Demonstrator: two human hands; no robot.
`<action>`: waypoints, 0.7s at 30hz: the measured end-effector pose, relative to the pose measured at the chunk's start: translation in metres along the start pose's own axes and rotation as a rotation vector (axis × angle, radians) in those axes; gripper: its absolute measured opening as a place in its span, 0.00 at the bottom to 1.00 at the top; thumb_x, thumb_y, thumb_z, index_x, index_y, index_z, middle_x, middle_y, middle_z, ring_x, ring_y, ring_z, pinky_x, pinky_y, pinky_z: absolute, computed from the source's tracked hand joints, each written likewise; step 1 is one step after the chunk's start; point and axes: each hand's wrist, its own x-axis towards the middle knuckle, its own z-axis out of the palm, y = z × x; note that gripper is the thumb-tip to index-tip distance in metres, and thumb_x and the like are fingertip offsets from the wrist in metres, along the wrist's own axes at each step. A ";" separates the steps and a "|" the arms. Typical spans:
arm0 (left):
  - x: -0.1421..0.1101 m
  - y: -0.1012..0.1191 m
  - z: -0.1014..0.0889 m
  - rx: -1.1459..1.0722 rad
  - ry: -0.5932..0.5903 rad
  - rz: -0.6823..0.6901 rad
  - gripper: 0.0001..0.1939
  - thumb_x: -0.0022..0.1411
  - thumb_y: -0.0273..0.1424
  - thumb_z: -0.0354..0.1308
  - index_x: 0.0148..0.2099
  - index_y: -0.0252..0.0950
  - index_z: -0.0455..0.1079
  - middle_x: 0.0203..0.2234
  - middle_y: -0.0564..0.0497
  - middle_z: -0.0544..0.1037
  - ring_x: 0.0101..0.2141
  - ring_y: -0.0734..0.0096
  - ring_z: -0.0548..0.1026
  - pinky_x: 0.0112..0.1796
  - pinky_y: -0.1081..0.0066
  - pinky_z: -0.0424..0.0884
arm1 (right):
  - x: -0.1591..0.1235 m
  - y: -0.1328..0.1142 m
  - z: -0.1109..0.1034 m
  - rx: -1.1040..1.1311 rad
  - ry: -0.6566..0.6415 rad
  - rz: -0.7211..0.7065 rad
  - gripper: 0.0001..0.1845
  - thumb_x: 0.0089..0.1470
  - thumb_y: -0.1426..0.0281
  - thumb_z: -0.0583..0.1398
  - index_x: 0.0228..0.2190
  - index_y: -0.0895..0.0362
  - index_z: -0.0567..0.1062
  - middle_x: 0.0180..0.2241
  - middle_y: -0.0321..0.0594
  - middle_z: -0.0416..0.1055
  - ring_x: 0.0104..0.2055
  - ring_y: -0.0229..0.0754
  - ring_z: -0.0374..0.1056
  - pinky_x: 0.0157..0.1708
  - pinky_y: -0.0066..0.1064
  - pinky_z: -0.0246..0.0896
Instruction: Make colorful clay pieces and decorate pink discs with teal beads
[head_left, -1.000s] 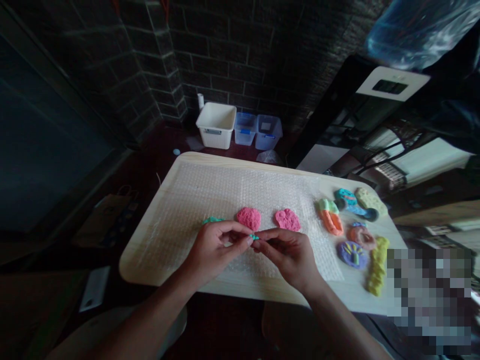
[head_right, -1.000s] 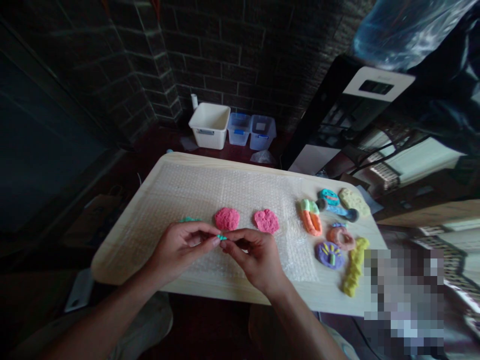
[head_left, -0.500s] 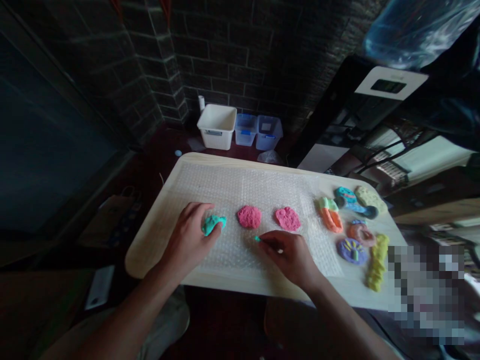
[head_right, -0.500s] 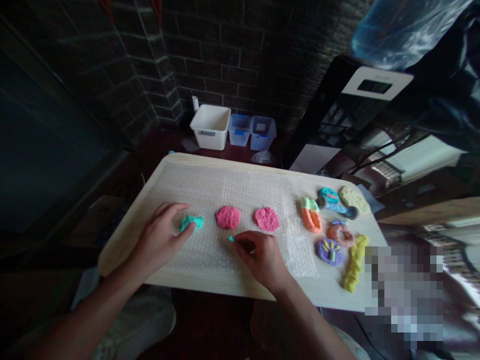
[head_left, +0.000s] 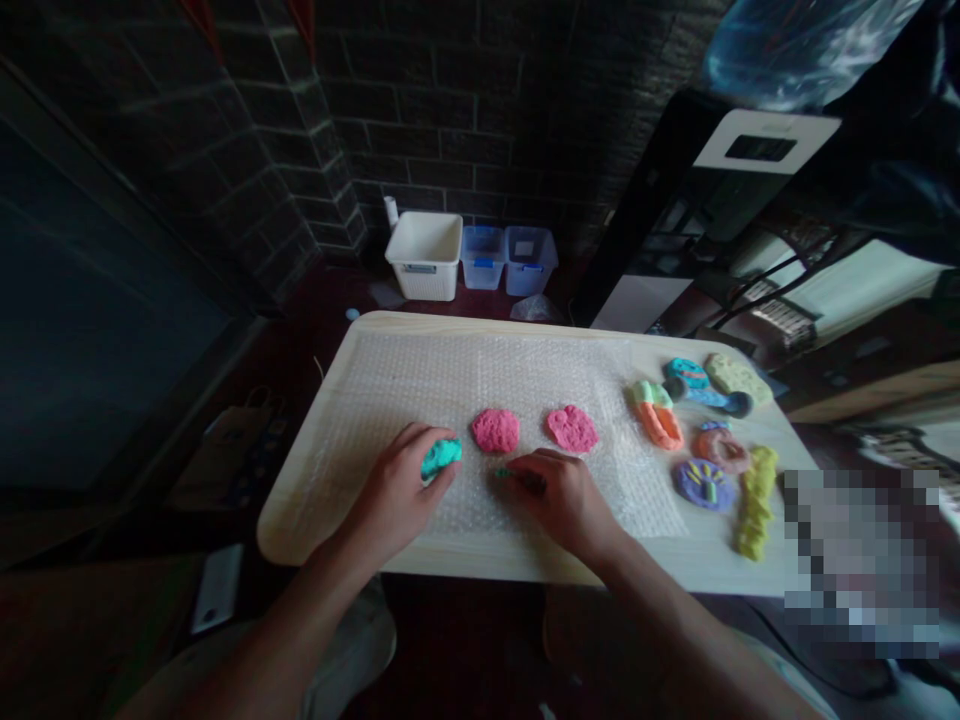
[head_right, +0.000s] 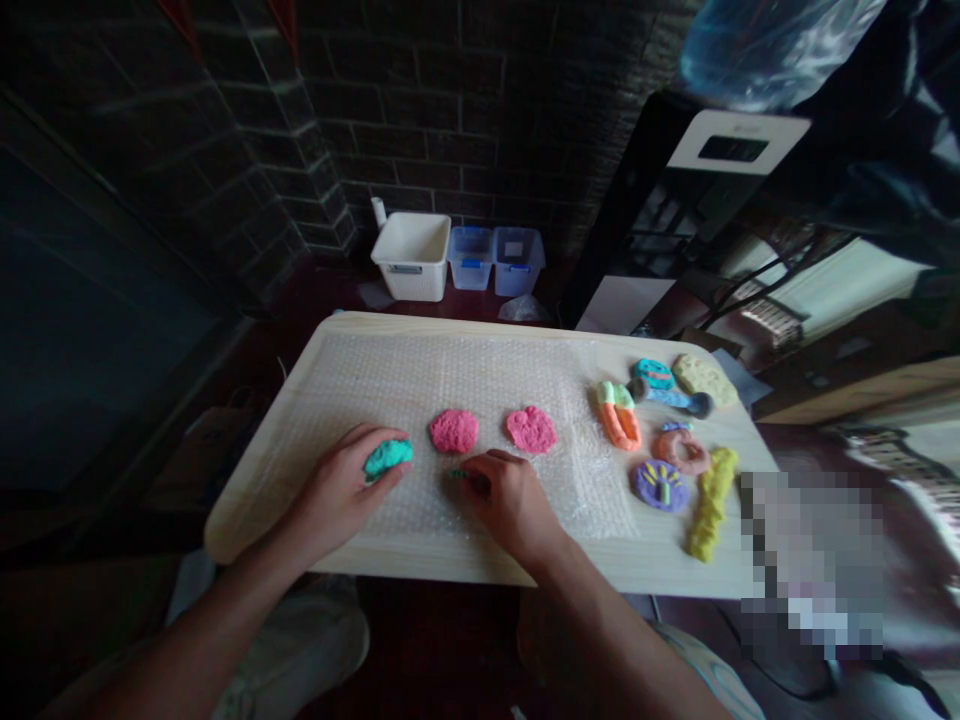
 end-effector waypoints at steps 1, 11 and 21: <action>-0.001 0.003 -0.001 -0.025 -0.008 -0.009 0.10 0.68 0.29 0.58 0.51 0.38 0.73 0.46 0.45 0.78 0.47 0.59 0.77 0.49 0.61 0.72 | -0.001 0.000 -0.001 0.011 0.002 0.016 0.11 0.57 0.78 0.64 0.40 0.57 0.85 0.32 0.44 0.83 0.29 0.43 0.76 0.31 0.31 0.69; -0.022 0.038 0.003 -0.418 -0.272 -0.147 0.17 0.72 0.42 0.57 0.57 0.42 0.75 0.50 0.47 0.82 0.49 0.58 0.79 0.50 0.64 0.74 | -0.018 -0.031 -0.024 0.401 0.000 -0.043 0.15 0.64 0.67 0.64 0.51 0.55 0.82 0.41 0.45 0.81 0.37 0.43 0.77 0.31 0.31 0.73; -0.024 0.041 0.000 -0.585 -0.314 -0.144 0.23 0.70 0.37 0.60 0.65 0.44 0.65 0.64 0.43 0.71 0.62 0.55 0.70 0.58 0.61 0.70 | -0.017 -0.045 -0.028 0.456 0.014 -0.131 0.15 0.64 0.69 0.65 0.51 0.51 0.83 0.42 0.45 0.80 0.41 0.45 0.77 0.41 0.37 0.74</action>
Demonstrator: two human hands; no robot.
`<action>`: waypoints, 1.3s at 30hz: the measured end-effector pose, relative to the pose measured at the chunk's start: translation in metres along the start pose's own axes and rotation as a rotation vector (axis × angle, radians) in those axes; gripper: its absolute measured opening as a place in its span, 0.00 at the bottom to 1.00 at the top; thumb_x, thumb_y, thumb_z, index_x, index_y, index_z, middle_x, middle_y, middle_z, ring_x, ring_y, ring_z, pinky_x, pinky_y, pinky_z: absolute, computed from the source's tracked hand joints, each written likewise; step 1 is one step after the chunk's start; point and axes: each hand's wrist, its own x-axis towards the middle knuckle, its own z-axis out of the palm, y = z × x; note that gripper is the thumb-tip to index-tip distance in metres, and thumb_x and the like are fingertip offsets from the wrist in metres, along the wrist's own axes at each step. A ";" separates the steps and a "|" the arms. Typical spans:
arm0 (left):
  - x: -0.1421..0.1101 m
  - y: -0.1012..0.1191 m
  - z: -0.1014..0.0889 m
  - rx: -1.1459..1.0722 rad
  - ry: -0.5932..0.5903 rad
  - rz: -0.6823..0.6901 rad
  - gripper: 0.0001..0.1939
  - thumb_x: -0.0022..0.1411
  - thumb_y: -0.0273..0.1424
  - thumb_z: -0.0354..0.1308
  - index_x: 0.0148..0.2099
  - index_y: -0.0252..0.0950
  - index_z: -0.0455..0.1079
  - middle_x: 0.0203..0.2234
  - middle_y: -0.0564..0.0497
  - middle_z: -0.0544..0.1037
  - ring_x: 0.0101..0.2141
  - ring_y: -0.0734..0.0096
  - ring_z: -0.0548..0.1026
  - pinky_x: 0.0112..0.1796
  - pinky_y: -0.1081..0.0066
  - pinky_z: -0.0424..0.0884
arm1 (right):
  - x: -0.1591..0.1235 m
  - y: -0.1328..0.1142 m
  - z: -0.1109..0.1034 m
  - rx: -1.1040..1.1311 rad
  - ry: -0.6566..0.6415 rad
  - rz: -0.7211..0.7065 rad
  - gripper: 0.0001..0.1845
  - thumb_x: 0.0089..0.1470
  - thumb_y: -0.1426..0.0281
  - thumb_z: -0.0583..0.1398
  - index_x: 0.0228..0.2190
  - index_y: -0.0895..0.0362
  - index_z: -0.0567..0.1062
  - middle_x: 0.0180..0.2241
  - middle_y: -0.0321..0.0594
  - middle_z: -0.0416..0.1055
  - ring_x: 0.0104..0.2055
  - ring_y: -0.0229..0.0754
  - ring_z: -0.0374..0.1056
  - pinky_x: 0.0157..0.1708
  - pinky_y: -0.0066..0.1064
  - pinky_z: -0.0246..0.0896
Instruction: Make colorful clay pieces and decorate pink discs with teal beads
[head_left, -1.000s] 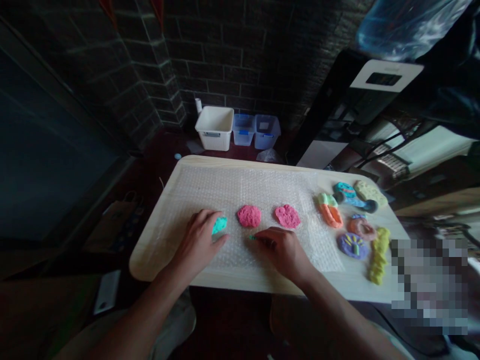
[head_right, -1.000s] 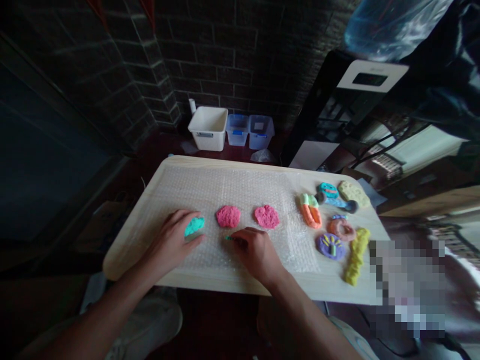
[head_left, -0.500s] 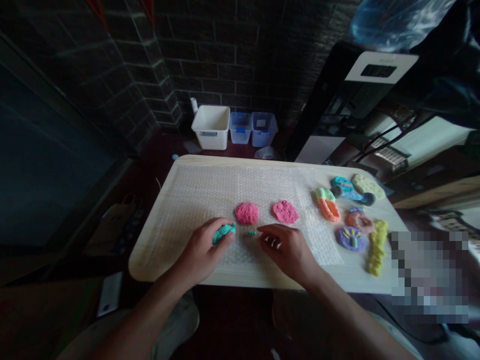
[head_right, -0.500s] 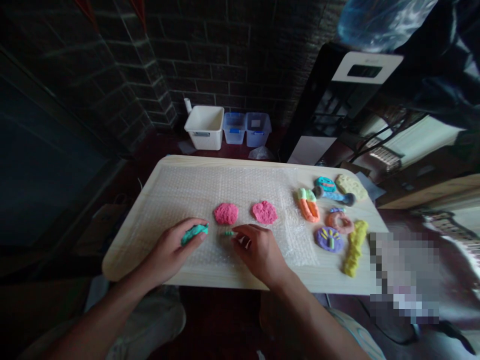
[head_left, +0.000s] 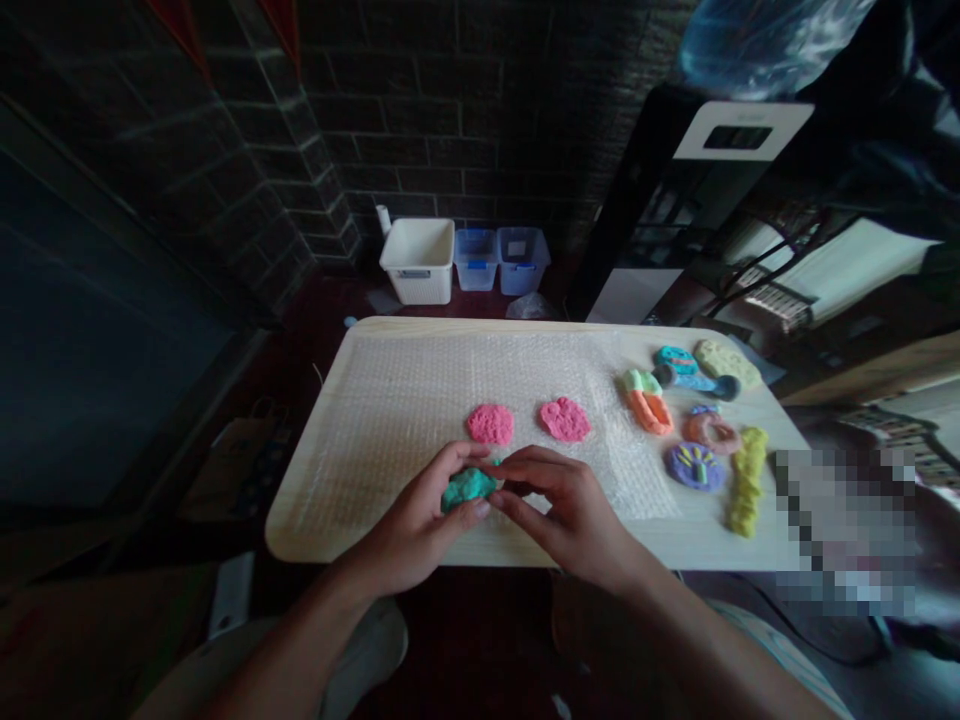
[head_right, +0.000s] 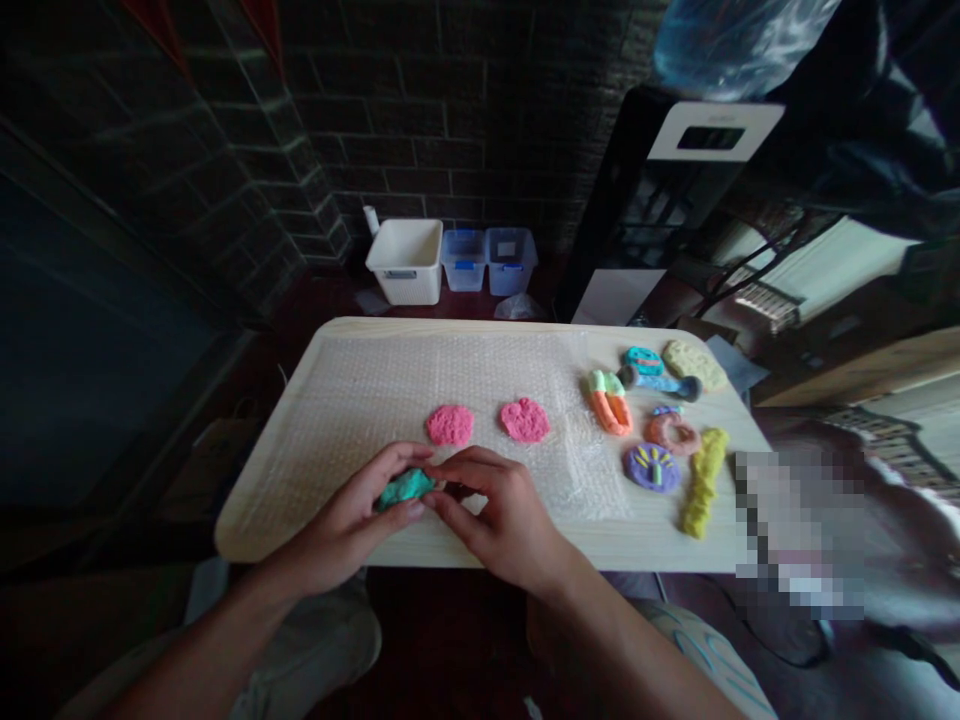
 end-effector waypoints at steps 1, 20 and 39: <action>-0.001 0.000 0.000 0.002 -0.002 0.005 0.24 0.70 0.37 0.60 0.65 0.44 0.64 0.64 0.42 0.70 0.62 0.55 0.70 0.57 0.60 0.70 | 0.000 0.000 0.000 0.009 0.001 0.013 0.14 0.63 0.68 0.65 0.50 0.52 0.84 0.41 0.45 0.81 0.40 0.45 0.77 0.40 0.36 0.74; -0.005 0.007 -0.003 0.240 -0.140 0.068 0.25 0.66 0.27 0.55 0.64 0.40 0.61 0.55 0.43 0.75 0.55 0.55 0.74 0.56 0.55 0.69 | -0.006 0.009 0.026 0.159 0.037 0.247 0.05 0.49 0.77 0.65 0.30 0.59 0.82 0.27 0.37 0.78 0.27 0.36 0.69 0.27 0.27 0.64; 0.011 -0.002 -0.001 0.249 0.016 0.113 0.12 0.68 0.35 0.58 0.52 0.39 0.69 0.38 0.52 0.80 0.37 0.67 0.79 0.37 0.71 0.74 | 0.007 0.019 0.040 0.572 0.207 0.486 0.09 0.50 0.65 0.70 0.28 0.59 0.81 0.20 0.34 0.75 0.21 0.36 0.70 0.24 0.28 0.68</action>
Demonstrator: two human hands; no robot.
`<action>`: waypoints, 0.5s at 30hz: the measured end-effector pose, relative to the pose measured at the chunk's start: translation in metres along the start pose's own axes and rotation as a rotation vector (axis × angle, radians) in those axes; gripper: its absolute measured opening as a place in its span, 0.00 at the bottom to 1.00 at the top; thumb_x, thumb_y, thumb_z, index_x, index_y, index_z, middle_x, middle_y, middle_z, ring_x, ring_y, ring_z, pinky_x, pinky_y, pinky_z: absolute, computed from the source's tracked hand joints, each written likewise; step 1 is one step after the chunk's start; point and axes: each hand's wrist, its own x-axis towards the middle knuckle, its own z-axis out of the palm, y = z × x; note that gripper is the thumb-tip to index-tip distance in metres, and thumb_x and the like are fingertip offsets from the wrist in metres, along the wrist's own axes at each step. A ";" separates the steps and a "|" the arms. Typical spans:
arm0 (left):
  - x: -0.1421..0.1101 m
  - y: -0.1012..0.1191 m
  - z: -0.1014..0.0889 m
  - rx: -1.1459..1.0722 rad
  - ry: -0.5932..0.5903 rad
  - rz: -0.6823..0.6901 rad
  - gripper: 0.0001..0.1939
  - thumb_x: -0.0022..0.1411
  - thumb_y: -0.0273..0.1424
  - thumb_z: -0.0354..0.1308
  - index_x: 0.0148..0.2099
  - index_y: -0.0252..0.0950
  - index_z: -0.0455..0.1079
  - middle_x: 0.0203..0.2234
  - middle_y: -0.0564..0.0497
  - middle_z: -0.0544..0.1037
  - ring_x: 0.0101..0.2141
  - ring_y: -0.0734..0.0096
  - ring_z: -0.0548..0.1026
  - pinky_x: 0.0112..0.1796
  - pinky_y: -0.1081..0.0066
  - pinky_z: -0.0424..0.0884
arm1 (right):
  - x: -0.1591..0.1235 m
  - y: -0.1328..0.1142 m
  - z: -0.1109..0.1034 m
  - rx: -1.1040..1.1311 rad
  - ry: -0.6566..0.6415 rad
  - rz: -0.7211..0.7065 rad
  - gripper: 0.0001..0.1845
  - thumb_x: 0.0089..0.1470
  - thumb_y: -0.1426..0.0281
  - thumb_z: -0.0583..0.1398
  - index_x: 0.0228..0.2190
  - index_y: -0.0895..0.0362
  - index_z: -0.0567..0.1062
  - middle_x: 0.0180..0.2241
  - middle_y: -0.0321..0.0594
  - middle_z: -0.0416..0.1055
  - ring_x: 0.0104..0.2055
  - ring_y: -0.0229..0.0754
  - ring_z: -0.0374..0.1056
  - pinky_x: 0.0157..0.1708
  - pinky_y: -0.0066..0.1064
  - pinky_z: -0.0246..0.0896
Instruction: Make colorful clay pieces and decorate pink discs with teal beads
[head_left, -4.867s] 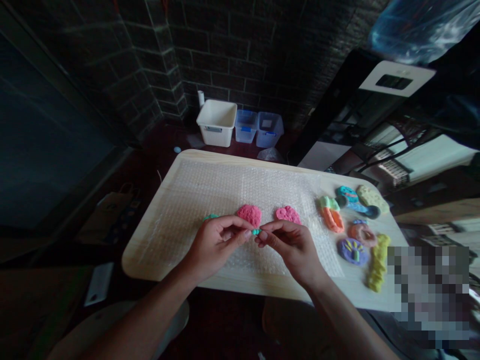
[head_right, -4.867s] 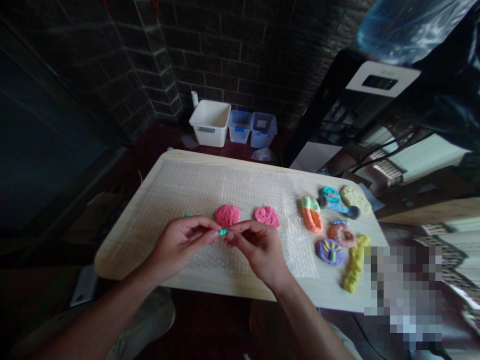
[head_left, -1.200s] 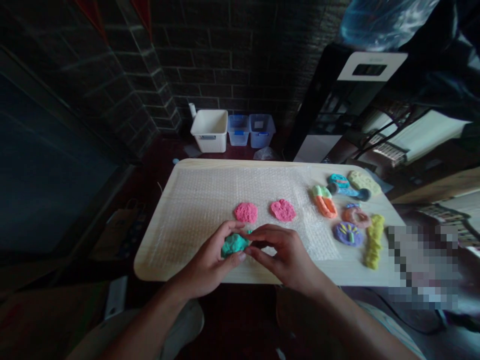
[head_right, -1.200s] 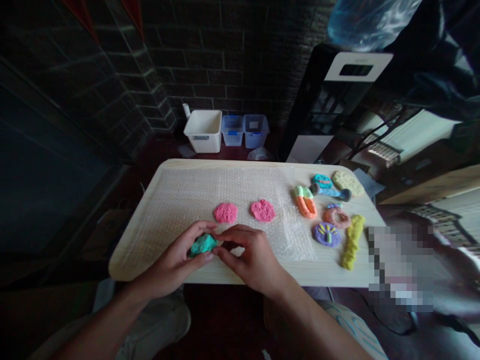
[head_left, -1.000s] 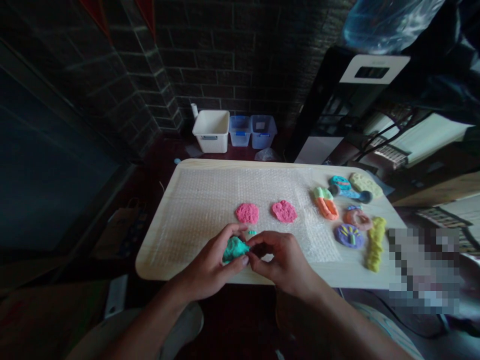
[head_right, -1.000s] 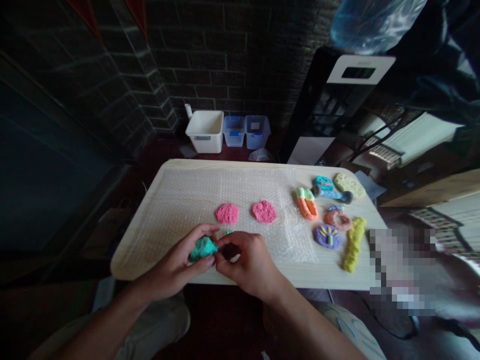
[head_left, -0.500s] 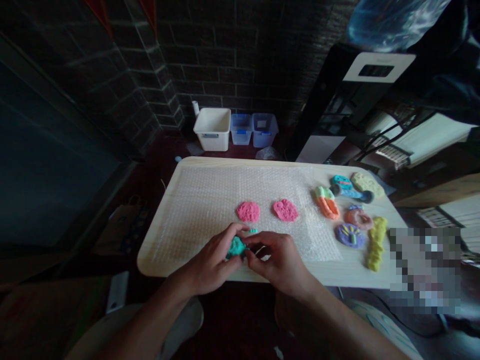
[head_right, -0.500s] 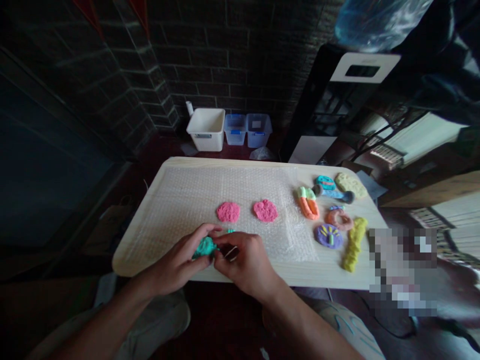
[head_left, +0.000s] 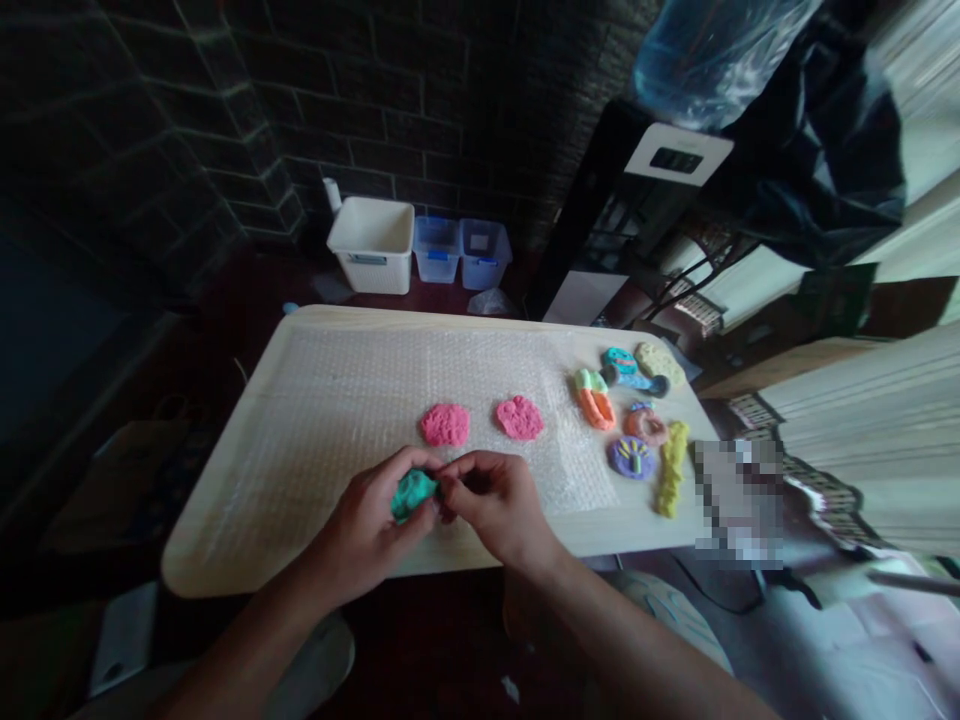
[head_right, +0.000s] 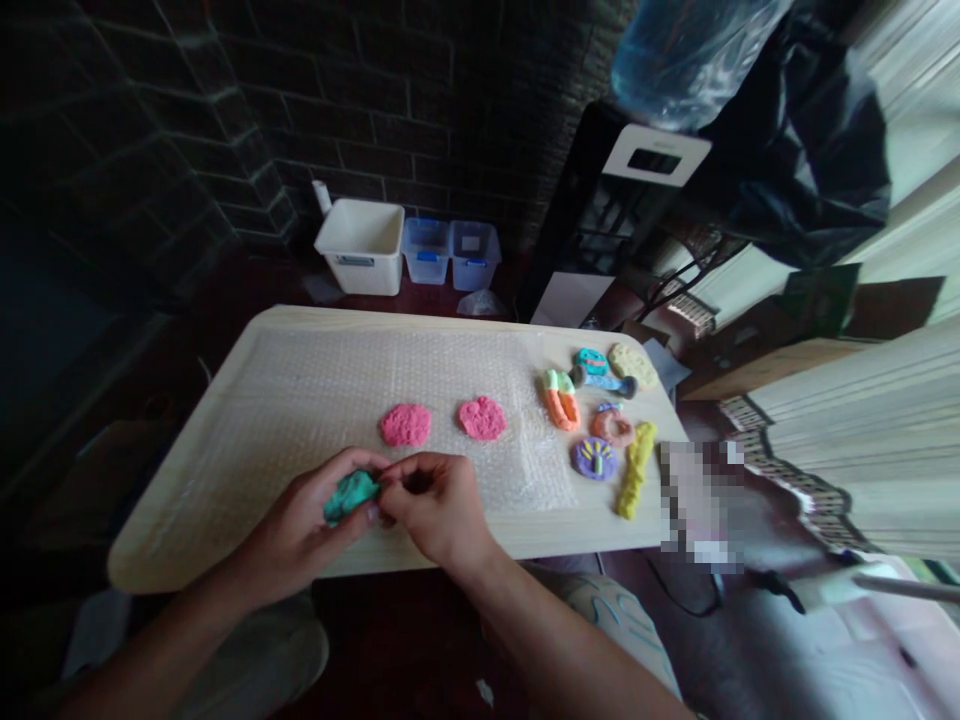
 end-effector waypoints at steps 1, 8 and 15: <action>0.002 -0.002 0.000 0.004 0.016 -0.029 0.11 0.68 0.36 0.58 0.49 0.38 0.70 0.33 0.53 0.79 0.32 0.69 0.78 0.33 0.73 0.72 | 0.001 0.000 0.000 -0.022 0.002 -0.029 0.09 0.51 0.65 0.70 0.29 0.59 0.81 0.21 0.36 0.76 0.22 0.36 0.71 0.25 0.28 0.68; 0.008 -0.018 -0.002 -0.108 0.008 -0.166 0.15 0.69 0.44 0.56 0.42 0.37 0.71 0.21 0.58 0.69 0.22 0.74 0.68 0.23 0.76 0.63 | -0.001 -0.010 -0.011 -0.376 -0.118 -0.333 0.09 0.59 0.69 0.66 0.41 0.56 0.86 0.34 0.42 0.83 0.31 0.39 0.77 0.33 0.29 0.72; 0.008 -0.016 0.007 -0.317 -0.087 -0.267 0.16 0.66 0.44 0.56 0.39 0.34 0.70 0.18 0.58 0.67 0.18 0.76 0.65 0.19 0.77 0.60 | -0.006 -0.010 -0.017 -0.668 -0.142 -0.576 0.08 0.57 0.75 0.64 0.39 0.61 0.83 0.31 0.43 0.80 0.28 0.38 0.74 0.32 0.27 0.70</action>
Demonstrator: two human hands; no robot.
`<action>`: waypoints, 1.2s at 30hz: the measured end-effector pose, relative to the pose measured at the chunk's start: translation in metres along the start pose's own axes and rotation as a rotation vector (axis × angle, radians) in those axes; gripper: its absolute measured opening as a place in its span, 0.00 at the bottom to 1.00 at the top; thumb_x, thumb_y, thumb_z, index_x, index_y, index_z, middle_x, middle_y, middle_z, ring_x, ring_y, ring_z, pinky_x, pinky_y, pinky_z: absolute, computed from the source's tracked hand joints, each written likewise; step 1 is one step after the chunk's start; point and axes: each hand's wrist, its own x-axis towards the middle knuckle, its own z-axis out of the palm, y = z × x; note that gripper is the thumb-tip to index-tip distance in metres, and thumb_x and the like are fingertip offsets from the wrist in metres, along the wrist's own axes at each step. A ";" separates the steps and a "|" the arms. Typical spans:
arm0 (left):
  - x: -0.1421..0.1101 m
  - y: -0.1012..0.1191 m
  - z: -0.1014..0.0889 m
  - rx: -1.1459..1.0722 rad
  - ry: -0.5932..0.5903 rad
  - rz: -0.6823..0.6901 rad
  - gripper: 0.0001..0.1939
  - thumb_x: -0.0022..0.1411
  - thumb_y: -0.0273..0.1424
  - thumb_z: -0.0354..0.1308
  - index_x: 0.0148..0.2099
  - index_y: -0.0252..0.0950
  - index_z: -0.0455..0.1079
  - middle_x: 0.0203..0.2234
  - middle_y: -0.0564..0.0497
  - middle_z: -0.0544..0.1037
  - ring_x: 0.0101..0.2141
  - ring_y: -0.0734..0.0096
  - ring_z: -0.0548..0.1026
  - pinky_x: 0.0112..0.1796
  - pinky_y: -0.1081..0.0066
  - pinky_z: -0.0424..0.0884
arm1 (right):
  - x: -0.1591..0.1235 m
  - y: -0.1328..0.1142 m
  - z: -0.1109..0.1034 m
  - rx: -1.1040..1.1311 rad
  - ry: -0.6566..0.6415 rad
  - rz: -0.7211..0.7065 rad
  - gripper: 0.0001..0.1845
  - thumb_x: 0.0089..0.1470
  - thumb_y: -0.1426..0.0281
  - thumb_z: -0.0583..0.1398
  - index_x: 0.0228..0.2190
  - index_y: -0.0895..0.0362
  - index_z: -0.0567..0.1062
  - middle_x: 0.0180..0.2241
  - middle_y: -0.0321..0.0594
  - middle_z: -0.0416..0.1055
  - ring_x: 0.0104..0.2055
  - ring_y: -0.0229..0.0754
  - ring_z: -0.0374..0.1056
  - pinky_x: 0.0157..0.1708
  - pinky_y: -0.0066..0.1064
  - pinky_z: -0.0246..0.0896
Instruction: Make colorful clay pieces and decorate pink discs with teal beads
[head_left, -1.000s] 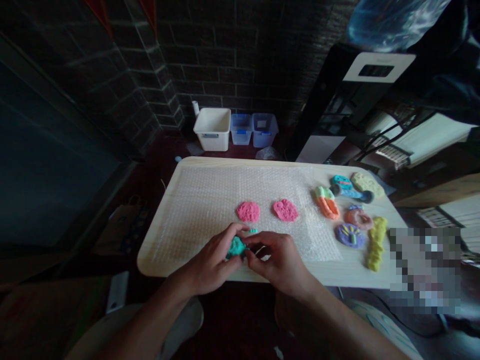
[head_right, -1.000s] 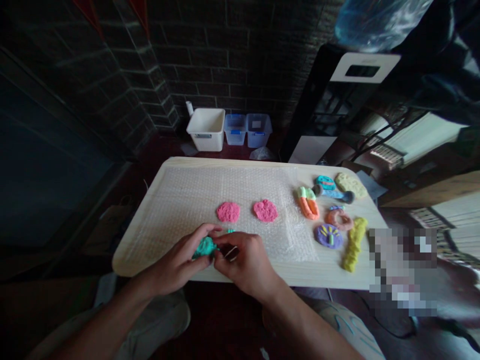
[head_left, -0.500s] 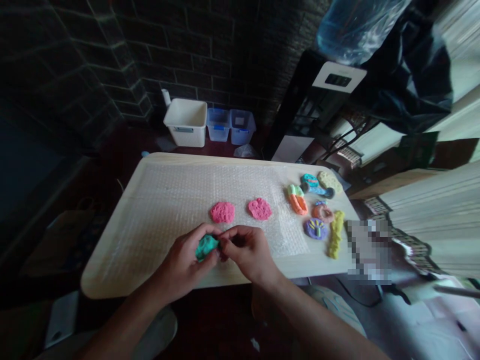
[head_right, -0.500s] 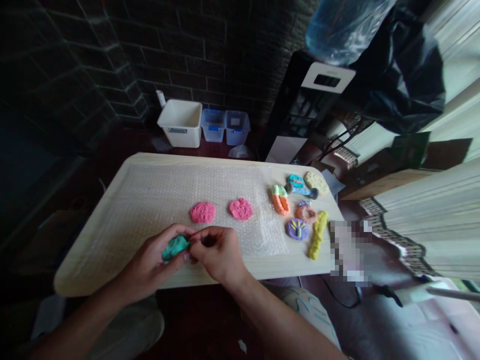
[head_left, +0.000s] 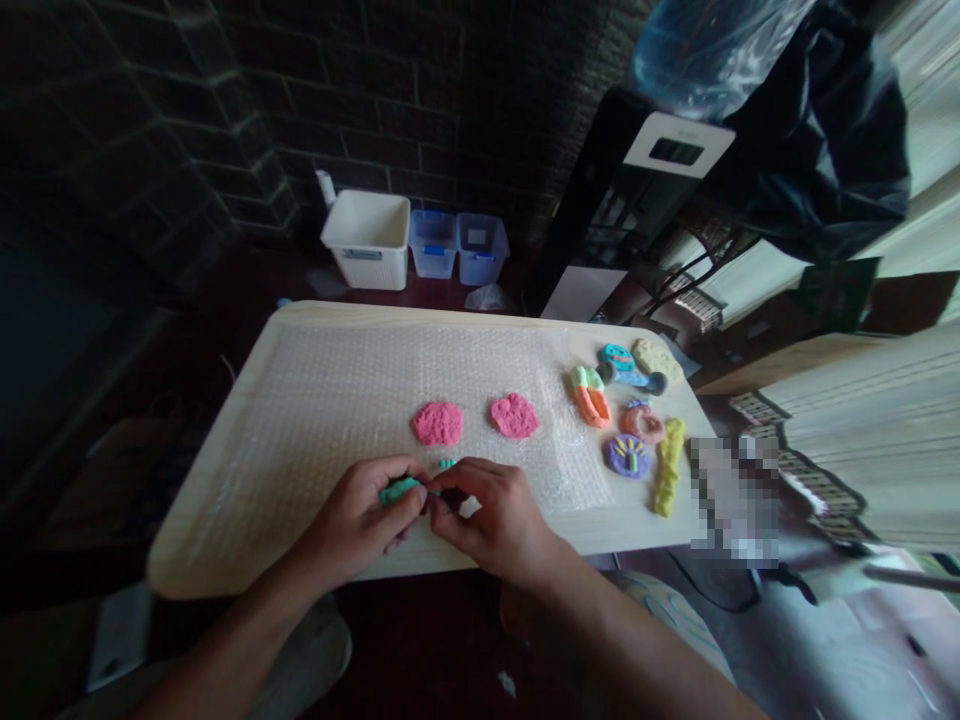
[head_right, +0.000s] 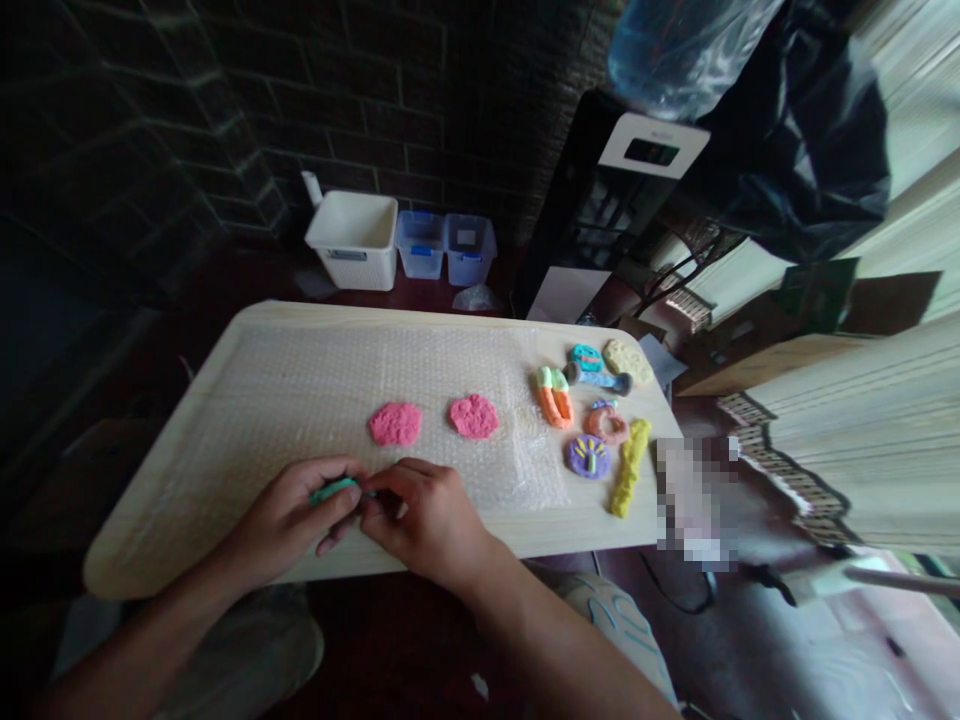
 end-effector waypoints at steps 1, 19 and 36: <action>0.000 0.001 0.001 -0.009 -0.001 -0.005 0.15 0.66 0.43 0.56 0.38 0.34 0.70 0.17 0.58 0.67 0.17 0.76 0.64 0.19 0.77 0.60 | -0.001 0.000 0.001 -0.012 -0.006 -0.014 0.08 0.57 0.75 0.64 0.39 0.61 0.83 0.31 0.43 0.79 0.28 0.39 0.74 0.32 0.27 0.70; -0.009 0.022 -0.015 0.254 0.085 0.194 0.09 0.64 0.35 0.56 0.33 0.37 0.70 0.23 0.56 0.71 0.26 0.71 0.69 0.28 0.73 0.64 | 0.015 0.026 -0.020 0.249 0.320 0.432 0.07 0.59 0.66 0.63 0.35 0.57 0.78 0.26 0.38 0.75 0.25 0.39 0.71 0.24 0.30 0.67; 0.025 -0.010 -0.030 0.815 0.467 0.340 0.07 0.64 0.24 0.55 0.38 0.36 0.74 0.35 0.46 0.79 0.40 0.58 0.77 0.44 0.61 0.71 | 0.012 0.035 -0.023 0.475 0.140 0.485 0.24 0.57 0.50 0.68 0.41 0.59 0.80 0.35 0.47 0.83 0.38 0.48 0.82 0.44 0.43 0.80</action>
